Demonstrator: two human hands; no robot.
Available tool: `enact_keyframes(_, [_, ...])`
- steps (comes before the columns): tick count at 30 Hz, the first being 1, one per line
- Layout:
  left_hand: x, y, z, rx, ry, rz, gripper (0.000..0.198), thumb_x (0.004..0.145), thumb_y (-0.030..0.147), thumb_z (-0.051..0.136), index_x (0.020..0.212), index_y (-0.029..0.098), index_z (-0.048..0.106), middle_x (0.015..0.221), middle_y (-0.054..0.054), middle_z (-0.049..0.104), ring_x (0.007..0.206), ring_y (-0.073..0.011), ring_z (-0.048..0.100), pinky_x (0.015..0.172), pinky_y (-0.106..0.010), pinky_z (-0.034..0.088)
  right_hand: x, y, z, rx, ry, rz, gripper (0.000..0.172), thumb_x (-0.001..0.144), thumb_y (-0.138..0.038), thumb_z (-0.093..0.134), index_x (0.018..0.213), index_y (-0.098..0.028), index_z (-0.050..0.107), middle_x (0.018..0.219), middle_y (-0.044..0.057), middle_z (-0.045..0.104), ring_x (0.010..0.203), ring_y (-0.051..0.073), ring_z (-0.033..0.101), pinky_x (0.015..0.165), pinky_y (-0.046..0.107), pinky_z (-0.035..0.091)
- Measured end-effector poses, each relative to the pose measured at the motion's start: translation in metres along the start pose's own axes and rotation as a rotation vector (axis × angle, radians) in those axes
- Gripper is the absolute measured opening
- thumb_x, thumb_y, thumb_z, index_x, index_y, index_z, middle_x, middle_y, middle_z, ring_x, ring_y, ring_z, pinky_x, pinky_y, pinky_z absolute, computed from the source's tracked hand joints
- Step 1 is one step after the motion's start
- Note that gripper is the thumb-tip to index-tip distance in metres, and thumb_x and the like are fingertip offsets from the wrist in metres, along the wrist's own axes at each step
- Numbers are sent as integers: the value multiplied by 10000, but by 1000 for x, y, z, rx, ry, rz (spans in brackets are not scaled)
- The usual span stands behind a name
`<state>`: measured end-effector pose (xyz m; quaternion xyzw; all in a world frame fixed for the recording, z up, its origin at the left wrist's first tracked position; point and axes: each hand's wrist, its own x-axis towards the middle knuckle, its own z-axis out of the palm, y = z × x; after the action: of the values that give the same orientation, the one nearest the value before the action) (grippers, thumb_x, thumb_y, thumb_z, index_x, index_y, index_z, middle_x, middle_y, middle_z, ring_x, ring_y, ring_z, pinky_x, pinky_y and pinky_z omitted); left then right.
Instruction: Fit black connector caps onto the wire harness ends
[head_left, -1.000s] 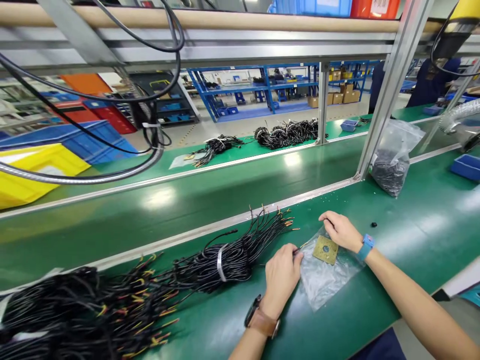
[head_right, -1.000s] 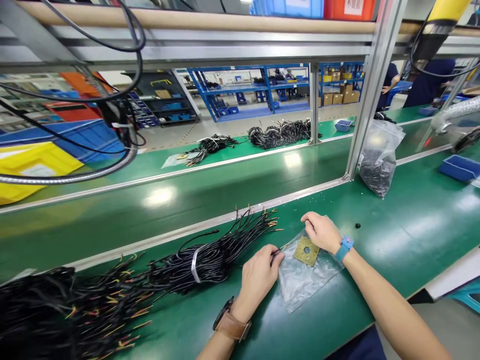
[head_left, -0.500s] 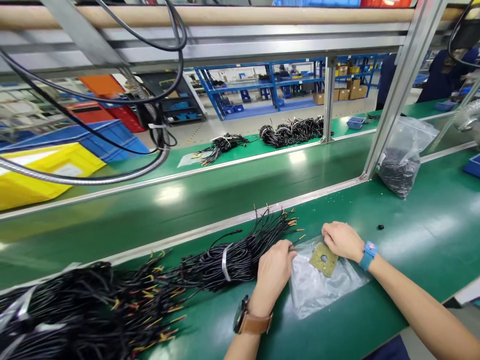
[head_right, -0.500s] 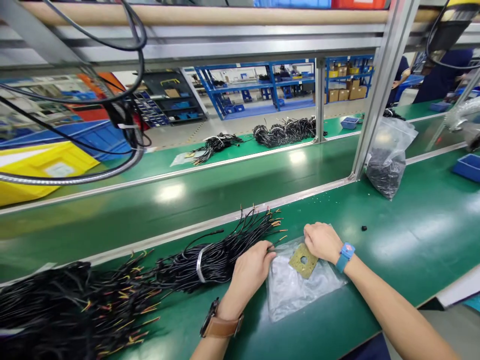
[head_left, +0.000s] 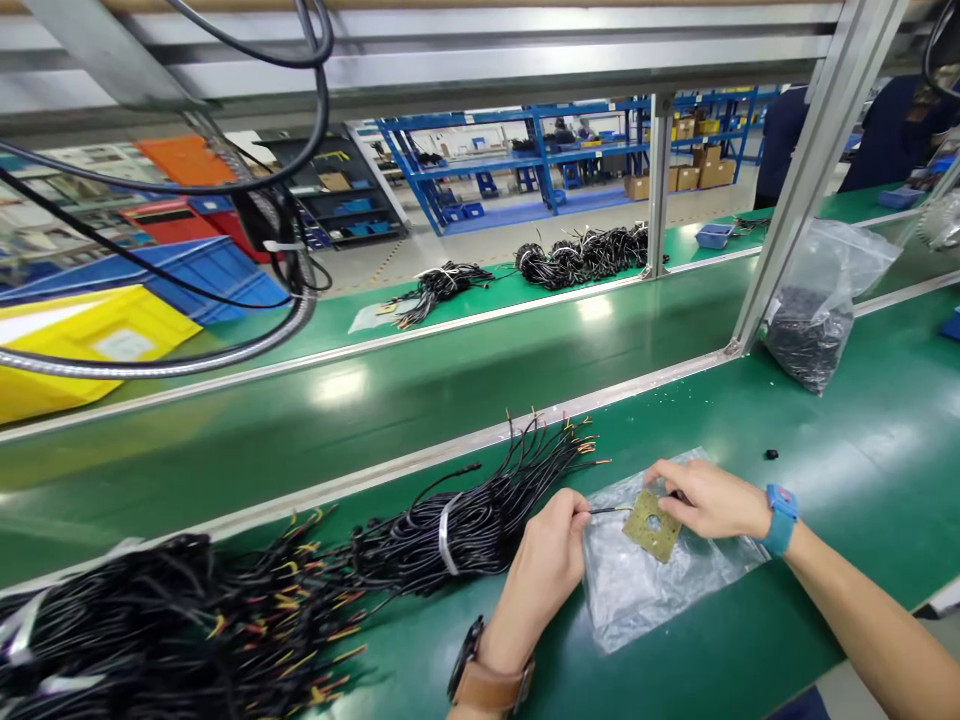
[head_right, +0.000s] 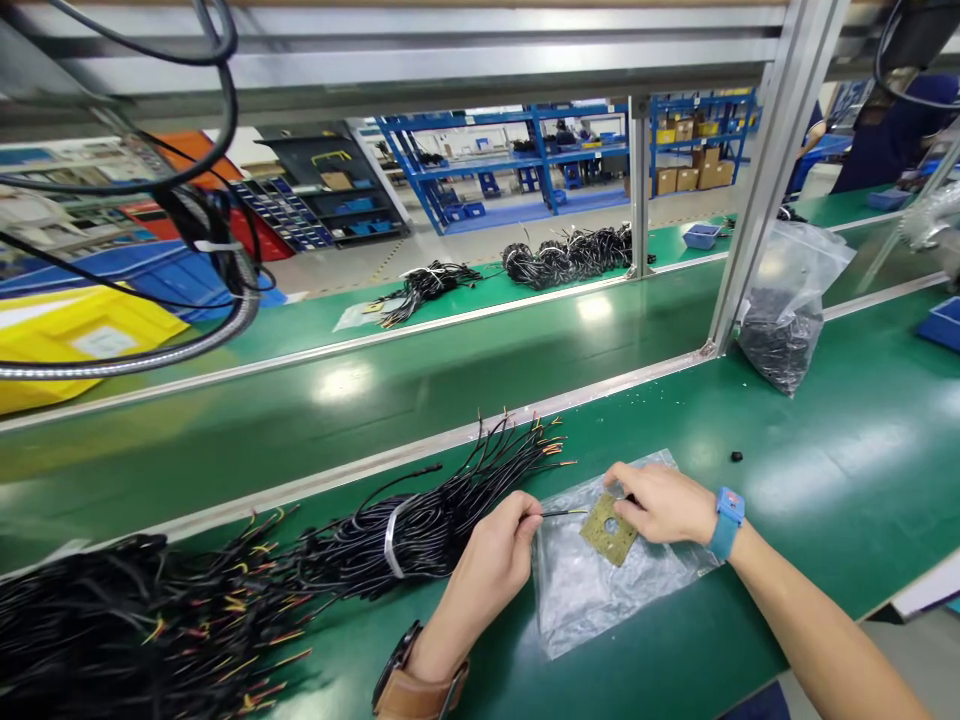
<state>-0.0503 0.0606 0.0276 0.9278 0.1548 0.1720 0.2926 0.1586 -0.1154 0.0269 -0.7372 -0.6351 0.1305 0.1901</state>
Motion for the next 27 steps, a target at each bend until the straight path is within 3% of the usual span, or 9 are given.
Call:
enact_keyframes(3, [-2, 7, 6, -11, 7, 20, 167, 986, 188, 387, 879, 227, 509, 822, -18, 614, 750, -172, 608, 667, -283, 440, 3, -12, 4, -60, -40, -76, 341, 975, -216, 526, 1315, -239, 532, 894, 48, 734, 771, 232, 664, 656, 300, 363])
enact_keyframes(7, [-4, 15, 18, 2, 12, 64, 180, 984, 181, 400, 860, 225, 521, 802, -20, 627, 733, -173, 604, 657, -285, 434, 12, -24, 14, -146, -100, -82, 78, 966, -193, 537, 1012, -204, 600, 856, 63, 729, 749, 223, 666, 636, 301, 341])
enact_keyframes(11, [-6, 13, 30, 48, 81, 61, 160, 992, 214, 450, 873, 222, 556, 809, -16, 657, 754, -176, 622, 675, -294, 427, 19, -22, 20, -142, -20, 45, 104, 1007, -238, 497, 1010, -199, 594, 850, 59, 734, 761, 221, 684, 635, 293, 343])
enact_keyframes(16, [-5, 11, 37, 117, -1, 1, 179, 1017, 213, 409, 898, 223, 543, 846, -12, 653, 770, -178, 633, 687, -301, 435, 19, -9, 23, -41, 72, 134, 178, 1021, -277, 485, 1126, -205, 610, 873, 47, 753, 770, 229, 707, 656, 288, 381])
enact_keyframes(20, [-4, 11, 39, 143, -18, -13, 179, 1034, 231, 375, 950, 222, 532, 920, -23, 622, 812, -171, 633, 710, -290, 457, 17, 0, 18, 91, 231, 162, 250, 1027, -299, 464, 1235, -213, 572, 904, 38, 756, 765, 225, 704, 673, 290, 412])
enact_keyframes(23, [-3, 11, 40, 226, -51, -14, 181, 1033, 216, 374, 949, 228, 534, 922, -14, 619, 797, -167, 635, 684, -287, 445, 15, -1, 17, 136, 302, 149, 215, 1022, -300, 462, 1179, -217, 584, 837, 22, 737, 696, 210, 676, 647, 286, 403])
enact_keyframes(27, [-1, 11, 41, 336, -88, -1, 170, 1022, 200, 415, 925, 219, 554, 919, -13, 622, 782, -163, 638, 655, -288, 419, 14, -7, 22, 181, 270, 37, 164, 1005, -268, 484, 1135, -201, 559, 781, 15, 705, 678, 199, 649, 635, 284, 401])
